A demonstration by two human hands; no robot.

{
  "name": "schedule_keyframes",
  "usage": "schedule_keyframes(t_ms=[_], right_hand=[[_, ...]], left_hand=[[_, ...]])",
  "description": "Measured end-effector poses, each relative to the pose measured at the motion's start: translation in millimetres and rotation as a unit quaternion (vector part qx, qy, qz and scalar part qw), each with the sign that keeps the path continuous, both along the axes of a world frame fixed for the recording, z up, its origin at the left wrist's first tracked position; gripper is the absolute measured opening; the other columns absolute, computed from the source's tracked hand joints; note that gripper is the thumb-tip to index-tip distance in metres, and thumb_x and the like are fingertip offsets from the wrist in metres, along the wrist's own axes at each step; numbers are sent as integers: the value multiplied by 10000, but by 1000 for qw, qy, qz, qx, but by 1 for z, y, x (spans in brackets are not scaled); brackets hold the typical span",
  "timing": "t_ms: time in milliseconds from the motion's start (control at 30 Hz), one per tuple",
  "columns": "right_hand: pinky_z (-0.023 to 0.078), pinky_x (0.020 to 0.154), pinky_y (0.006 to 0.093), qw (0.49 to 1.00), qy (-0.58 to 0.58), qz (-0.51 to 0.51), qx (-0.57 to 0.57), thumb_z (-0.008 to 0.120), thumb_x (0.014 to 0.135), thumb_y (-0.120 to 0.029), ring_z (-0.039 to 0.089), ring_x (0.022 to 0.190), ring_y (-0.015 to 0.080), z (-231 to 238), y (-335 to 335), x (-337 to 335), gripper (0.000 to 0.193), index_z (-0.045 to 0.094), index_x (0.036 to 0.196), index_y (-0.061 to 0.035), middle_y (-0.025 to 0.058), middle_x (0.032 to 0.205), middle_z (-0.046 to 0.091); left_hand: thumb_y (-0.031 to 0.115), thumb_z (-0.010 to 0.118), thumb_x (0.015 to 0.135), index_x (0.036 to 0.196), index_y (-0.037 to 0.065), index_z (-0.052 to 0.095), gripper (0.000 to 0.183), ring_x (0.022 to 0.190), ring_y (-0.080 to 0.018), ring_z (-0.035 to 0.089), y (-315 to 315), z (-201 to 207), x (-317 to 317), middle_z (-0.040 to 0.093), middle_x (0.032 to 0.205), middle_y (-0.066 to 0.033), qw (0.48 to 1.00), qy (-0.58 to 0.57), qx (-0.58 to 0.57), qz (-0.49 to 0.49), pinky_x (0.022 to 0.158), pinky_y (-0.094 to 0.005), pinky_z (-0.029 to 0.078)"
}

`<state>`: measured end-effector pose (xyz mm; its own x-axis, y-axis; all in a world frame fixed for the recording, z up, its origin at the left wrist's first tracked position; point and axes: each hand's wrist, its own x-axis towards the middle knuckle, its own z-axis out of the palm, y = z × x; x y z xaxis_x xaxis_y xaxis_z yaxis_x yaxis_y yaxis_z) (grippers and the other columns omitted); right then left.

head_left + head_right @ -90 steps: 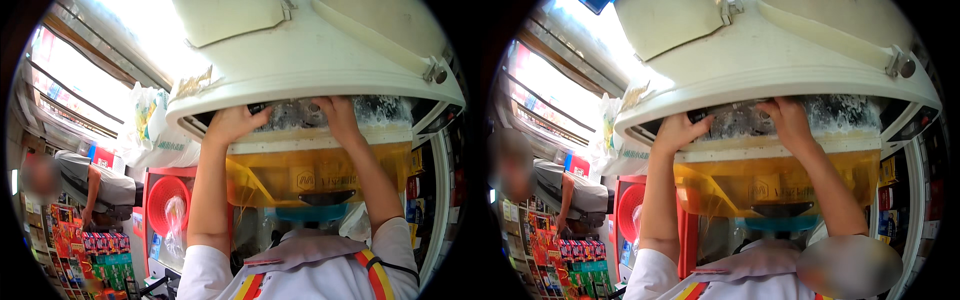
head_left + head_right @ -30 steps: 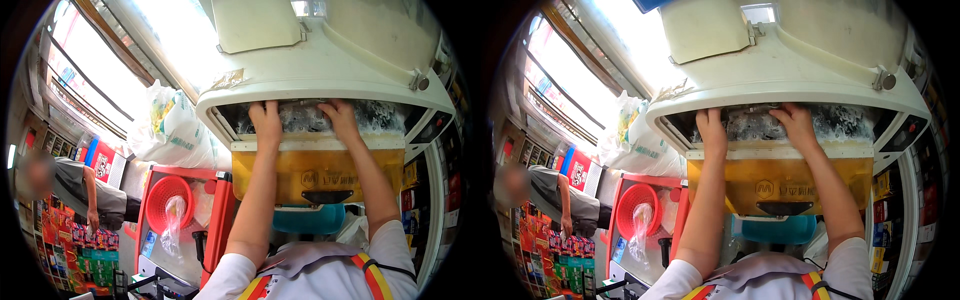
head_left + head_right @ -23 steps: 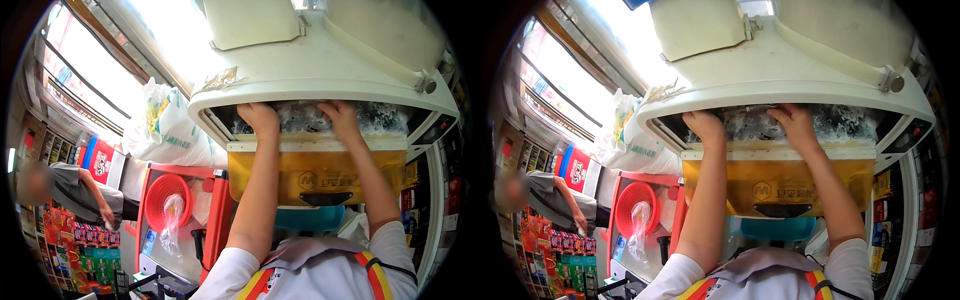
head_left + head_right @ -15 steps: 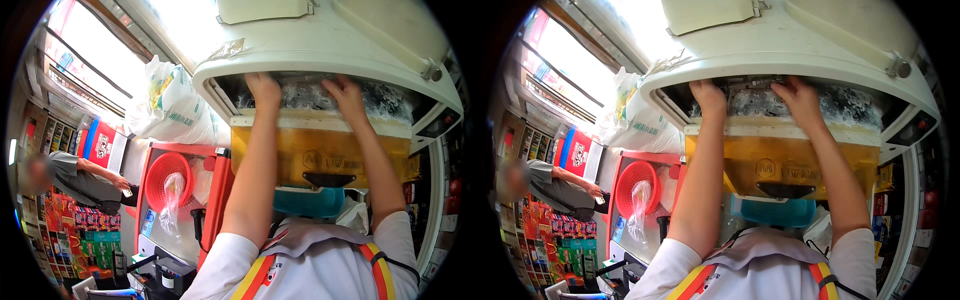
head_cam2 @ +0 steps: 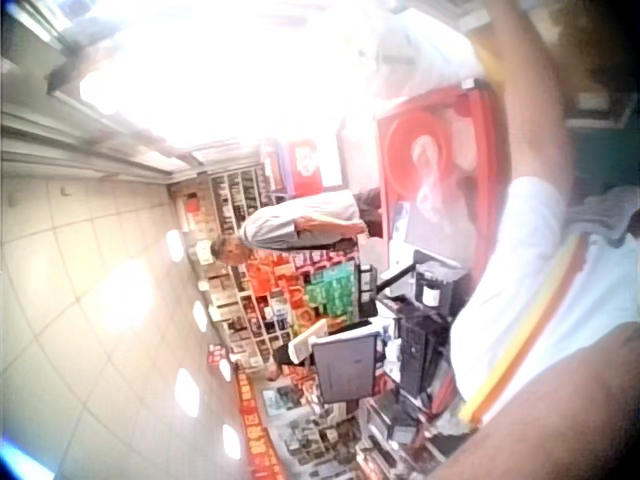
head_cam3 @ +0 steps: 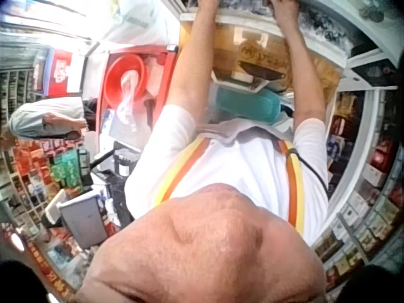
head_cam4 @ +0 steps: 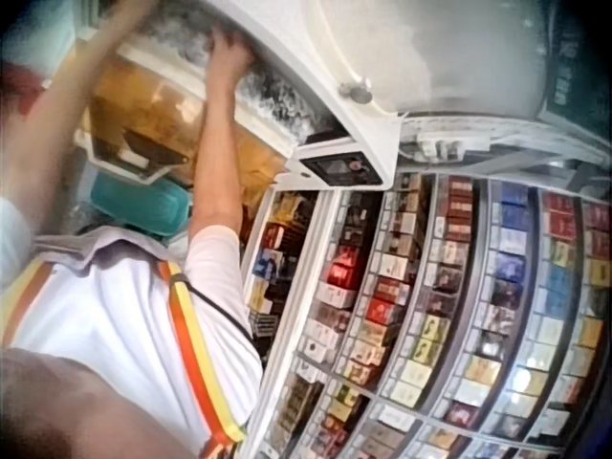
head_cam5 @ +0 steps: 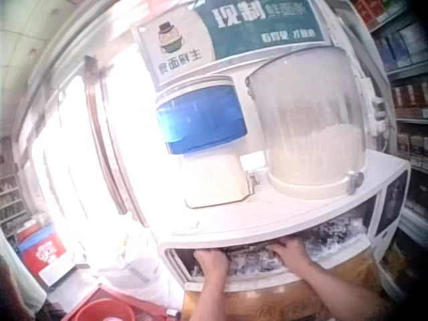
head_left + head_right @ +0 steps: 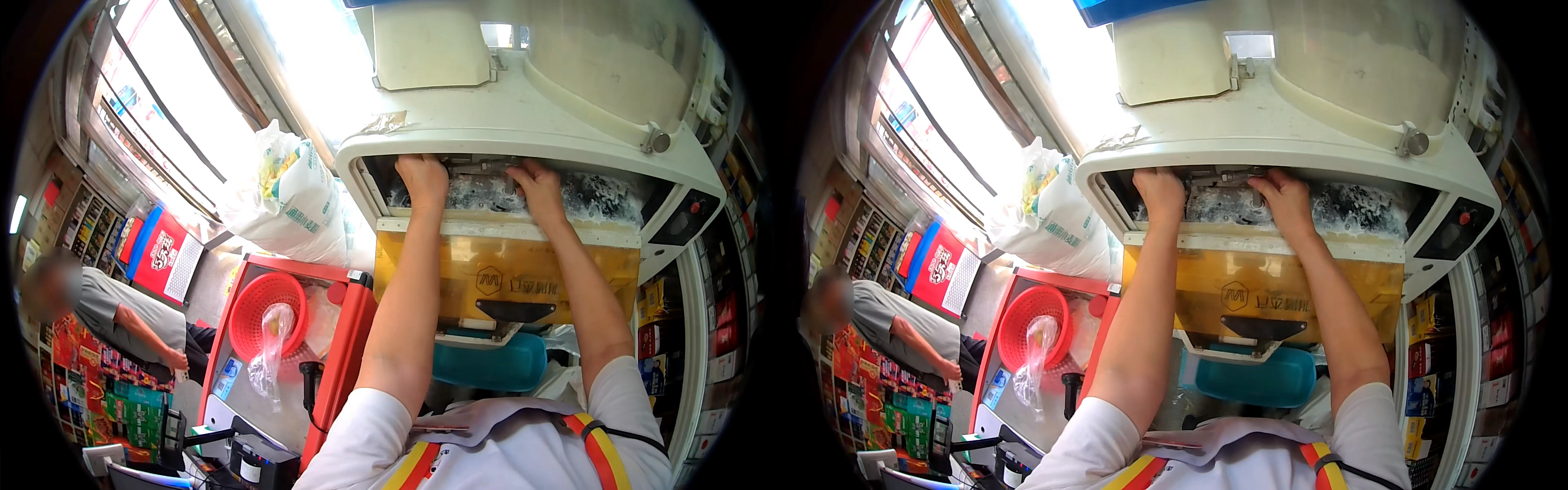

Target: The person repairs a commercial ice machine in a convenience store. They remove the top cover, scrape ice from the internal components, and then reassemble the unit. The person also handles a customer transaction at the checkout counter, typing on a keyboard and processing cash payment.

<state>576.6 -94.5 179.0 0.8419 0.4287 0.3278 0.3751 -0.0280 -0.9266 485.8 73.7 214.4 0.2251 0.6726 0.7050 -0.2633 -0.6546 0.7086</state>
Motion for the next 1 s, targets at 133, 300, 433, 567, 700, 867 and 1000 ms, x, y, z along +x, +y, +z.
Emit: schedule_keyframes(t_ms=[133,300,433,567,700,867,1000], right_hand=[[390,537,291,997,-70,-7,-12,660,813,-285,424,530,135,5,0,3,316,593,817,23,70,567,493],[433,594,310,995,-56,-28,-76,667,801,-288,458,550,202,6,-5,-6,319,616,889,15,113,631,575],[395,540,277,994,-98,-37,-30,657,813,-244,466,544,121,-2,4,0,266,613,861,14,48,617,552],[418,579,279,996,-75,-34,-43,664,803,-244,494,574,144,8,0,-11,272,624,888,12,84,663,598],[395,541,262,996,-81,-33,-32,663,803,-221,469,552,114,0,-2,-2,245,626,880,8,46,648,581],[434,596,283,997,-72,-30,-30,671,789,-198,514,579,153,0,2,-5,236,626,899,6,103,677,612],[424,569,266,997,-73,-7,12,657,801,-151,500,562,119,-9,1,2,193,632,917,2,74,669,600]], left_hand=[[89,472,898,765,-107,551,249,576,-174,469,11,-8,4,555,611,-130,993,79,-79,-36,573,-325,409],[42,476,865,903,-113,591,197,713,-222,593,-2,-2,-1,661,804,-175,991,-46,-121,-44,689,-355,471],[42,469,866,969,-110,573,211,857,-234,567,13,-7,14,631,968,-182,989,-108,-87,-49,796,-332,449],[96,486,886,1021,-99,557,248,865,-197,540,19,-9,2,616,973,-150,990,-8,-141,-21,834,-324,424],[123,577,845,1016,-61,578,251,827,-209,567,0,-5,-25,628,940,-143,979,121,-116,-120,785,-322,442],[90,669,761,955,-29,585,243,831,-284,576,-13,-5,-54,596,916,-156,965,222,46,-130,748,-347,456],[46,678,704,921,9,604,233,804,-323,581,-18,-24,-51,593,873,-149,961,192,136,-147,733,-339,470]])
